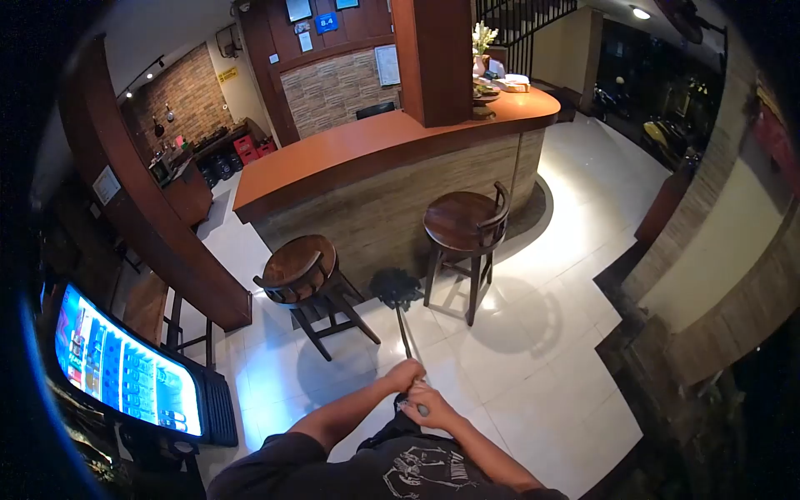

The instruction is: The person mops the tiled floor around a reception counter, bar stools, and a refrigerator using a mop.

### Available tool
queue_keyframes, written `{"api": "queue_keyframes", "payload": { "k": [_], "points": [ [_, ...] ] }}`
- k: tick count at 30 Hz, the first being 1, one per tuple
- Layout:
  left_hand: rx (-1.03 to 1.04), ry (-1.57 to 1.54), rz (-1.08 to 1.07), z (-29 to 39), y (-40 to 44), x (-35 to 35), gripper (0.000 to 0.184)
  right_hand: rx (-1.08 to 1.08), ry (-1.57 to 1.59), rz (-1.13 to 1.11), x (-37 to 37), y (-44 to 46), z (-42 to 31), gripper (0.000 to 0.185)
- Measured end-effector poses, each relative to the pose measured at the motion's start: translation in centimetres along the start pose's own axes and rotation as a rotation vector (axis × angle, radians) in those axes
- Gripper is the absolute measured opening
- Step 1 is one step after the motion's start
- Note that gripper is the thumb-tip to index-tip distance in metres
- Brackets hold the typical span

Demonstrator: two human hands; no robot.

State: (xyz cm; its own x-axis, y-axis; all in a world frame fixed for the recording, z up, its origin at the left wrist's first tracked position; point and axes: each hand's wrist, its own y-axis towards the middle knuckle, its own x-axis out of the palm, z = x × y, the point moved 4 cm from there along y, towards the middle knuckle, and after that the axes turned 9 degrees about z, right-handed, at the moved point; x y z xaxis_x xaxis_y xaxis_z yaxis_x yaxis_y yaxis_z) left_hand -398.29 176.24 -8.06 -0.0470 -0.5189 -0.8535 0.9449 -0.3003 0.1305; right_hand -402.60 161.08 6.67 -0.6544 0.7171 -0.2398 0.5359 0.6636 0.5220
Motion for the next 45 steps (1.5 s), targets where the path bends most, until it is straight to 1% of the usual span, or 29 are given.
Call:
{"api": "queue_keyframes", "payload": {
  "k": [3, 5, 6, 9, 10, 13, 14, 15, 16, 17, 20, 23, 24, 27, 29, 30, 32, 33, 34, 35, 37, 38, 41, 44, 45],
  "points": [
    [0.002, -0.098, 0.062, 6.4, -1.3, -4.0, 0.013, 0.036, -0.064, -0.190, -2.1, 0.2, -4.9, 0.036],
    [-0.037, -0.173, 0.095, 9.9, -1.9, -5.7, 0.016, 0.040, -0.063, -0.214, -3.4, 1.0, -9.0, 0.038],
    [-0.056, -0.210, 0.110, 10.5, -2.1, -5.9, 0.017, 0.043, -0.061, -0.226, -3.6, 1.3, -9.9, 0.038],
    [0.007, -0.281, 0.187, 10.6, -2.7, -5.5, 0.020, 0.038, -0.033, -0.256, -3.3, 1.3, -9.9, 0.038],
    [0.037, -0.283, 0.266, 10.2, -2.8, -5.4, 0.022, 0.031, -0.026, -0.239, -2.9, 1.1, -9.4, 0.037],
    [0.095, -0.262, 0.283, 6.9, -2.7, -3.7, 0.023, 0.001, -0.025, -0.177, -1.2, 1.2, -6.7, 0.037],
    [0.084, -0.273, 0.285, 5.5, -2.6, -3.0, 0.023, -0.012, -0.033, -0.142, -0.6, 1.3, -5.9, 0.037],
    [0.097, -0.220, 0.260, 4.1, -2.7, -2.3, 0.022, -0.023, -0.040, -0.106, -0.1, 1.3, -4.7, 0.038],
    [0.112, -0.168, 0.234, 2.6, -2.5, -1.8, 0.021, -0.050, -0.066, -0.125, 0.7, 0.7, -2.5, 0.033],
    [0.128, -0.116, 0.210, 1.2, -2.4, -1.3, 0.020, -0.050, -0.083, -0.163, 1.4, 0.4, -0.6, 0.032],
    [0.007, -0.003, 0.062, -2.4, -2.9, 0.4, 0.016, -0.042, -0.106, -0.254, 3.5, -0.5, 3.0, 0.031],
    [-0.073, -0.006, 0.057, -2.7, -3.6, 0.7, 0.012, -0.021, -0.067, -0.284, 4.1, -1.0, 3.5, 0.033],
    [-0.082, 0.020, 0.073, -1.9, -3.4, 0.4, 0.011, -0.015, -0.059, -0.299, 3.4, -0.5, 2.1, 0.034],
    [0.036, -0.220, 0.439, 3.2, -4.1, -4.1, 0.017, 0.037, -0.015, -0.383, 0.7, 2.6, -4.7, 0.039],
    [0.016, -0.270, 0.374, 6.8, -4.9, -6.9, 0.021, 0.039, 0.006, -0.417, -0.2, 4.1, -9.2, 0.042],
    [0.007, -0.296, 0.342, 7.5, -4.9, -7.5, 0.023, 0.046, 0.006, -0.411, -0.3, 4.3, -10.0, 0.043],
    [0.017, -0.331, 0.338, 7.1, -5.2, -6.4, 0.026, 0.054, 0.009, -0.401, 0.1, 4.7, -10.8, 0.044],
    [0.017, -0.348, 0.335, 6.9, -5.6, -6.1, 0.028, 0.038, 0.025, -0.386, 0.6, 4.6, -10.4, 0.043],
    [-0.012, -0.372, 0.419, 6.8, -6.0, -6.3, 0.029, 0.024, 0.043, -0.373, 1.4, 4.2, -9.6, 0.043],
    [-0.009, -0.375, 0.433, 6.5, -6.0, -6.1, 0.029, 0.011, 0.062, -0.360, 2.0, 4.0, -8.8, 0.043],
    [-0.006, -0.383, 0.460, 4.3, -5.8, -4.9, 0.030, 0.001, 0.015, -0.330, 2.4, 4.1, -7.2, 0.042],
    [-0.005, -0.321, 0.440, 2.4, -5.6, -3.5, 0.027, -0.002, -0.009, -0.312, 2.6, 4.1, -6.2, 0.042],
    [-0.141, -0.333, 0.371, 0.4, -5.0, -3.7, 0.021, -0.027, -0.082, -0.428, 3.9, 2.9, -0.8, 0.036],
    [-0.048, -0.181, 0.338, -3.4, -4.6, -0.7, 0.018, 0.000, -0.143, -0.420, 5.1, 1.5, 2.8, 0.033],
    [-0.073, -0.192, 0.343, -3.3, -4.7, -0.4, 0.018, -0.011, -0.117, -0.382, 4.9, 1.6, 2.2, 0.033]
  ]
}}
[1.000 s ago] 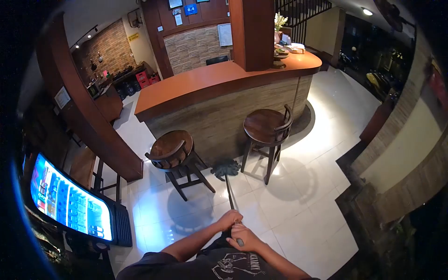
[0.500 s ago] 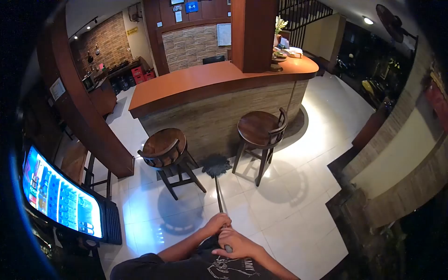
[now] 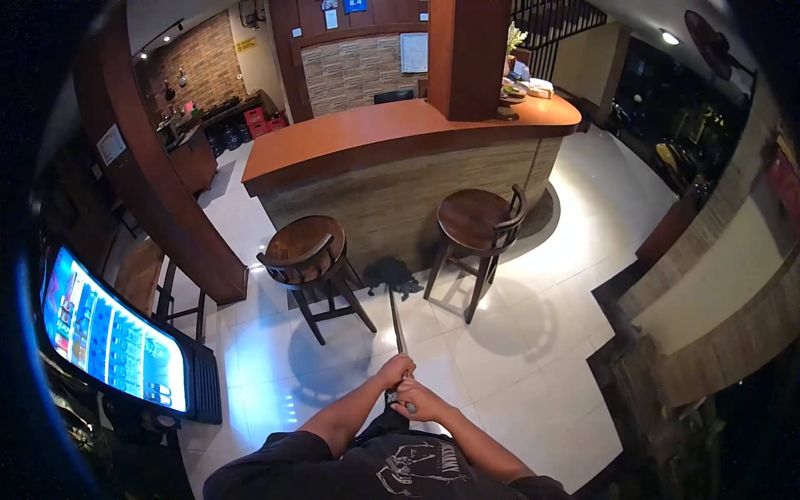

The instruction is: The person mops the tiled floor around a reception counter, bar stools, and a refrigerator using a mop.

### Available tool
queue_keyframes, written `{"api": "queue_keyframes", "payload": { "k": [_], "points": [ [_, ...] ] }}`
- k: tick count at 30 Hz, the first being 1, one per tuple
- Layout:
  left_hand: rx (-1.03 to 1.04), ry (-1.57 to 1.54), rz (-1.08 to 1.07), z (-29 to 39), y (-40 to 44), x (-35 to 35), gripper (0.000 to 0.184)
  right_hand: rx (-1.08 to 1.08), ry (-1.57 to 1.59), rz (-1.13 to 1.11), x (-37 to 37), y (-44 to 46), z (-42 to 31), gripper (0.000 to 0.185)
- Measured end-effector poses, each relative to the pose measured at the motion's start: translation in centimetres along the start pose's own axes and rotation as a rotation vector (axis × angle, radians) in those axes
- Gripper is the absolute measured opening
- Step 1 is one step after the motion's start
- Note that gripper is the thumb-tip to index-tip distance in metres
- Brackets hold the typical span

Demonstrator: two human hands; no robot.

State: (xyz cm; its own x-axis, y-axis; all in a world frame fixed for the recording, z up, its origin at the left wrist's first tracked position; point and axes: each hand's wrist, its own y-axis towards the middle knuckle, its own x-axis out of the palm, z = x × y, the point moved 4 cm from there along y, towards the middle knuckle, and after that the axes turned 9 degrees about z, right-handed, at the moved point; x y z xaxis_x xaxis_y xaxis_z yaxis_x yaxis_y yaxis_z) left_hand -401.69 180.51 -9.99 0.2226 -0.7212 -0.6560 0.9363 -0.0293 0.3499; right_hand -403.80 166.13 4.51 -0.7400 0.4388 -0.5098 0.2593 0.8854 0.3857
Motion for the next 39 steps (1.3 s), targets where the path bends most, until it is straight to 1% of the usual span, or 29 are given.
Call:
{"api": "queue_keyframes", "payload": {
  "k": [2, 3, 5, 6, 7, 8, 9, 12, 13, 16, 17, 19, 20, 21, 23, 25, 27, 28, 29, 32, 34, 35, 38, 39],
  "points": [
    [-0.044, -0.015, 0.025, 0.1, 0.5, 0.6, 0.021, -0.032, 0.038, 0.072, -1.3, -0.1, -1.0, 0.035],
    [-0.038, -0.052, 0.065, 1.1, 0.7, 0.5, 0.022, 0.013, 0.037, 0.008, -2.2, -0.4, -1.7, 0.030],
    [-0.019, -0.132, 0.138, 4.8, 0.7, -0.7, 0.023, 0.036, 0.070, -0.051, -4.9, 0.0, -6.2, 0.030],
    [-0.023, -0.133, 0.079, 7.4, 1.1, -1.8, 0.025, 0.052, 0.087, -0.079, -6.2, 0.1, -8.6, 0.031],
    [-0.031, -0.135, 0.018, 10.2, 1.5, -3.4, 0.026, 0.040, 0.165, -0.035, -7.5, 0.3, -10.9, 0.031],
    [-0.044, -0.136, -0.045, 11.6, 1.5, -3.9, 0.028, 0.030, 0.249, 0.010, -8.5, 0.4, -13.2, 0.032],
    [-0.045, -0.158, 0.017, 12.1, 1.3, -3.6, 0.032, 0.019, 0.337, 0.055, -9.1, 0.5, -14.5, 0.033],
    [-0.033, -0.214, 0.003, 13.0, 1.0, -2.9, 0.031, 0.034, 0.417, 0.100, -10.4, -0.5, -15.1, 0.031],
    [-0.007, -0.203, -0.001, 13.3, 0.9, -2.8, 0.032, 0.061, 0.331, 0.114, -9.7, -1.4, -14.1, 0.030],
    [0.082, -0.166, -0.011, 13.0, 1.2, -2.0, 0.036, 0.060, 0.277, 0.311, -7.3, -2.7, -11.9, 0.033],
    [0.083, -0.150, 0.029, 12.7, 1.2, -1.9, 0.035, 0.028, 0.269, 0.374, -7.1, -2.3, -11.8, 0.036],
    [0.085, -0.115, 0.102, 11.7, 1.0, -1.7, 0.034, 0.000, 0.246, 0.415, -5.8, -1.9, -10.5, 0.037],
    [0.074, -0.099, 0.094, 10.6, 1.0, -1.6, 0.030, -0.010, 0.233, 0.441, -5.4, -2.0, -9.6, 0.037],
    [0.064, -0.087, 0.083, 8.9, 1.0, -1.3, 0.027, 0.008, 0.199, 0.339, -4.8, -2.0, -8.2, 0.034],
    [0.055, -0.049, 0.059, 5.6, 1.0, -0.6, 0.022, 0.069, 0.107, 0.268, -2.6, -2.0, -4.2, 0.039],
    [0.046, 0.012, 0.029, 3.3, 0.7, -0.2, 0.020, 0.101, 0.083, 0.310, -0.3, -2.1, -1.5, 0.040],
    [-0.006, -0.007, -0.020, 2.9, 0.6, 0.1, 0.021, 0.130, 0.076, 0.339, -0.1, -2.1, -1.1, 0.041],
    [-0.029, -0.013, -0.039, 3.5, 1.3, -0.4, 0.021, 0.148, 0.078, 0.347, -1.1, -2.0, -2.0, 0.041],
    [-0.071, -0.073, -0.010, 4.7, 1.4, -0.7, 0.024, 0.163, 0.079, 0.356, -2.3, -1.9, -2.9, 0.041],
    [0.027, -0.148, 0.098, 11.6, 1.7, -3.2, 0.023, 0.120, 0.108, 0.325, -6.6, -1.9, -8.7, 0.039],
    [0.177, -0.174, 0.159, 16.7, 1.3, -5.3, 0.025, 0.120, 0.192, 0.284, -7.9, -2.3, -12.2, 0.038],
    [0.173, -0.196, 0.194, 18.4, 1.0, -5.7, 0.025, 0.124, 0.236, 0.259, -8.3, -2.5, -13.5, 0.038],
    [0.160, -0.122, 0.028, 17.9, -0.4, -3.8, 0.024, 0.136, 0.247, 0.229, -7.7, -2.8, -15.6, 0.039],
    [0.173, -0.132, 0.121, 17.5, -0.7, -3.3, 0.023, 0.116, 0.257, 0.190, -7.1, -3.2, -14.9, 0.039]
  ]
}}
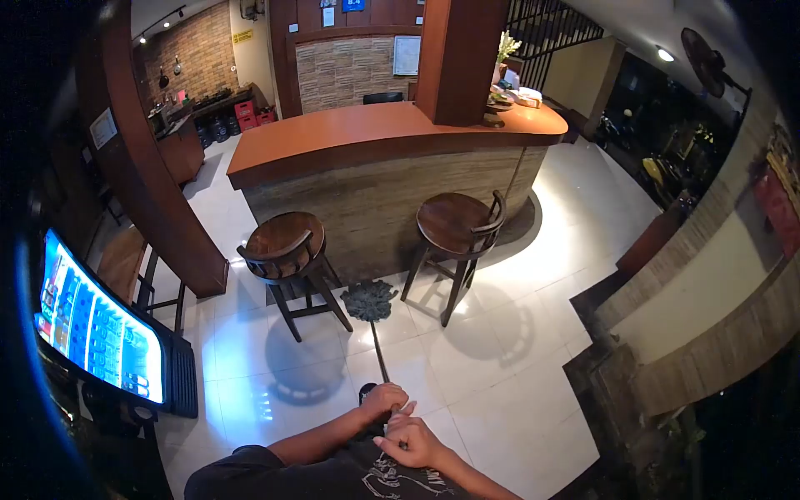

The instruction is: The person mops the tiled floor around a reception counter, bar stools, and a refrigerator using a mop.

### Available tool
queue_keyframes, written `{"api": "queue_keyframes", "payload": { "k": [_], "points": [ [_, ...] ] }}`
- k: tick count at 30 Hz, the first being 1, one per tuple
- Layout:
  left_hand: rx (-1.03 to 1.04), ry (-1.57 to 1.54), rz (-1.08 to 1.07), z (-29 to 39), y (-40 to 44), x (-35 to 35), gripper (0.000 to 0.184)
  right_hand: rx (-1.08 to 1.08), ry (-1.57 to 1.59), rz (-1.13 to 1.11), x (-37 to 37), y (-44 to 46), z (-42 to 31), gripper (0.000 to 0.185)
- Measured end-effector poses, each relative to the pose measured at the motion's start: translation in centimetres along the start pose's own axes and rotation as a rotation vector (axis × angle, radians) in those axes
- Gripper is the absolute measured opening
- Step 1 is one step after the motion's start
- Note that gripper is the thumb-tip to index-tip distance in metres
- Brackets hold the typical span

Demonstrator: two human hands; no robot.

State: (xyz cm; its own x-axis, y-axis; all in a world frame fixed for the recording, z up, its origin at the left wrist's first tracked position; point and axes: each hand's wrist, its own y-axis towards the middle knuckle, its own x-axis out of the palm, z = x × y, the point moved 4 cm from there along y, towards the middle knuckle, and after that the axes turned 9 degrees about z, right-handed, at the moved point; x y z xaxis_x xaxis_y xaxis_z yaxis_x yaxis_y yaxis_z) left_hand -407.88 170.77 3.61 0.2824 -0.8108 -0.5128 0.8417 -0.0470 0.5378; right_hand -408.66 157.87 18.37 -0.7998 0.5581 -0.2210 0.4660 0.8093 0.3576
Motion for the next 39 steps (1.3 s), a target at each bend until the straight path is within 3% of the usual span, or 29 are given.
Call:
{"api": "queue_keyframes", "payload": {
  "k": [3, 6, 8, 11, 14, 16, 18, 22, 26, 29, 32, 35, 39],
  "points": [
    [-0.003, -0.075, 0.052, -2.3, -0.7, 1.4, 0.018, -0.052, 0.073, -0.018, 0.1, -0.6, 3.0, 0.039],
    [0.014, -0.009, 0.008, -7.3, -0.7, 3.2, 0.012, 0.021, 0.029, 0.152, -0.2, -1.0, 8.2, 0.039],
    [-0.129, 0.177, -0.231, -11.6, -0.9, 4.9, 0.009, 0.054, -0.083, 0.223, 0.1, -1.3, 12.4, 0.039],
    [-0.136, 0.273, -0.364, -12.6, -0.5, 4.5, 0.010, 0.041, -0.118, 0.279, 0.9, -1.3, 14.3, 0.038],
    [-0.152, 0.193, -0.234, -10.3, 1.0, 3.9, 0.011, 0.083, -0.103, 0.229, -0.8, -0.5, 11.2, 0.038],
    [-0.143, 0.044, -0.113, -5.8, 2.3, 1.9, 0.017, 0.157, -0.075, 0.160, -2.1, 0.8, 5.3, 0.039],
    [-0.202, 0.004, -0.150, -1.9, 2.2, 0.7, 0.011, 0.148, -0.050, 0.107, -2.0, 0.4, 1.0, 0.039],
    [-0.160, -0.055, -0.057, 1.9, 0.4, 0.6, 0.021, 0.070, -0.001, 0.040, -0.8, -1.4, 0.0, 0.039],
    [-0.120, -0.071, -0.060, -0.8, -1.6, 2.7, 0.027, -0.019, 0.078, -0.019, 0.1, -3.1, 2.9, 0.039],
    [-0.022, 0.052, -0.054, -3.8, -1.1, 3.8, 0.025, 0.007, 0.035, 0.057, -0.2, -3.3, 7.5, 0.038],
    [-0.220, 0.082, -0.072, -7.5, -0.4, 4.5, 0.024, 0.034, 0.017, 0.134, -0.7, -2.8, 11.8, 0.038],
    [-0.231, 0.079, -0.011, -8.6, 0.4, 5.0, 0.021, 0.114, -0.067, 0.177, -1.7, -2.3, 12.2, 0.038],
    [-0.232, -0.014, 0.064, -2.0, 2.4, 3.5, 0.021, 0.153, -0.038, 0.134, -4.2, -1.6, 3.3, 0.040]
  ]
}}
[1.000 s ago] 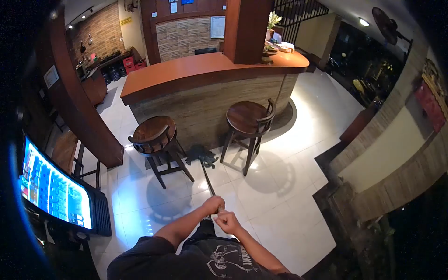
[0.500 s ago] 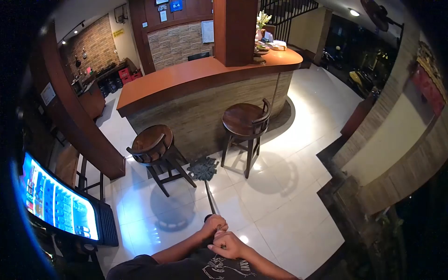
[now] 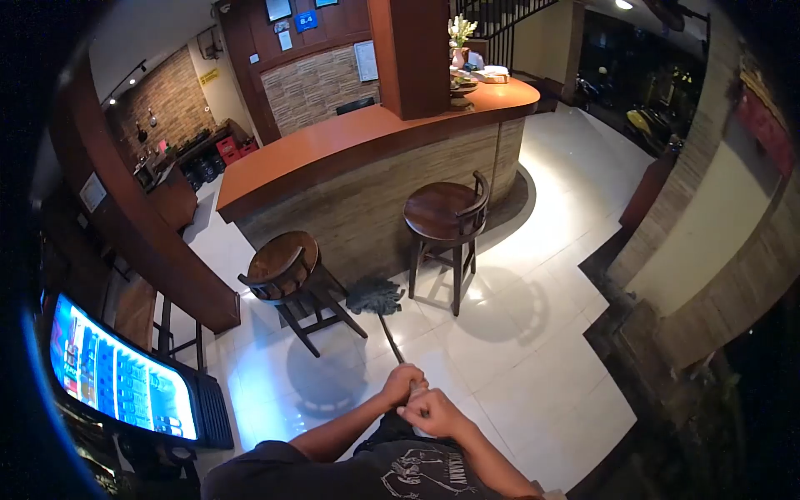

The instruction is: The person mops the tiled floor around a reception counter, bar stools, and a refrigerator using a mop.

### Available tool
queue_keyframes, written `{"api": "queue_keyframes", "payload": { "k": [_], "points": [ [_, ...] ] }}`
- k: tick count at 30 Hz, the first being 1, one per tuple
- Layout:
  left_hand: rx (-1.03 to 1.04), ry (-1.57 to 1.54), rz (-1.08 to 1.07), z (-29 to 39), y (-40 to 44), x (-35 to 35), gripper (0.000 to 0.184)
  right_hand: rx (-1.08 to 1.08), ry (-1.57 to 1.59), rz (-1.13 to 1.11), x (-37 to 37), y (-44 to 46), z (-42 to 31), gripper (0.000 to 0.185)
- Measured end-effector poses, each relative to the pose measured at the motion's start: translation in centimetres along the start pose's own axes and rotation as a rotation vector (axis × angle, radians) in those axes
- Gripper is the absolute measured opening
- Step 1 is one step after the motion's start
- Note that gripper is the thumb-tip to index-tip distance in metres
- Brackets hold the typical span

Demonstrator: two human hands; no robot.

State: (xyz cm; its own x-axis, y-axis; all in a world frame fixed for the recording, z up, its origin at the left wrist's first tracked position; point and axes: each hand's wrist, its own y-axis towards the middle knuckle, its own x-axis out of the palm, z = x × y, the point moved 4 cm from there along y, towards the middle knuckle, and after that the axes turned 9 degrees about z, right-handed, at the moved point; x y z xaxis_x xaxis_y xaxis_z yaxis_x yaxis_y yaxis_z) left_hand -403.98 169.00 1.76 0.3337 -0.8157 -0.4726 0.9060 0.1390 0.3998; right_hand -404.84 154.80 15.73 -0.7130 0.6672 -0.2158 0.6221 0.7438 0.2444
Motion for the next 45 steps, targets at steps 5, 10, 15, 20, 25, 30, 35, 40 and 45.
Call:
{"api": "queue_keyframes", "payload": {
  "k": [5, 10, 15, 20, 25, 30, 35, 40, 45],
  "points": [
    [0.063, -0.086, -0.074, 3.2, -2.0, 0.6, 0.030, 0.021, -0.048, -0.151, 0.3, -2.2, -2.5, 0.041],
    [0.175, -0.040, -0.104, 1.3, -2.3, 0.6, 0.032, -0.159, -0.020, -0.233, 0.8, -1.4, -0.6, 0.039],
    [0.185, 0.091, -0.123, -6.3, 0.0, 0.6, 0.022, -0.189, -0.008, -0.107, 2.5, 1.9, 6.7, 0.034],
    [0.043, 0.118, -0.218, -11.0, 1.3, -0.5, 0.018, -0.122, -0.091, -0.057, 4.6, 3.7, 10.0, 0.034],
    [0.140, 0.056, -0.194, -3.3, 1.7, -1.9, 0.018, -0.100, -0.151, -0.226, 1.7, 3.2, 1.6, 0.040],
    [0.132, -0.020, -0.170, 1.5, 1.4, -1.6, 0.028, -0.038, -0.083, -0.262, -0.1, 3.3, -4.4, 0.043],
    [0.143, -0.026, -0.094, -2.2, 1.5, -2.5, 0.027, -0.155, 0.009, -0.259, 1.9, 5.2, -0.9, 0.038],
    [0.099, 0.073, -0.126, -10.8, 2.6, -3.3, 0.022, -0.190, -0.088, -0.259, 5.6, 8.1, 8.0, 0.036],
    [-0.046, 0.264, -0.288, -17.0, 2.8, -3.3, 0.013, -0.153, -0.104, -0.138, 8.2, 8.7, 13.7, 0.038]
  ]
}}
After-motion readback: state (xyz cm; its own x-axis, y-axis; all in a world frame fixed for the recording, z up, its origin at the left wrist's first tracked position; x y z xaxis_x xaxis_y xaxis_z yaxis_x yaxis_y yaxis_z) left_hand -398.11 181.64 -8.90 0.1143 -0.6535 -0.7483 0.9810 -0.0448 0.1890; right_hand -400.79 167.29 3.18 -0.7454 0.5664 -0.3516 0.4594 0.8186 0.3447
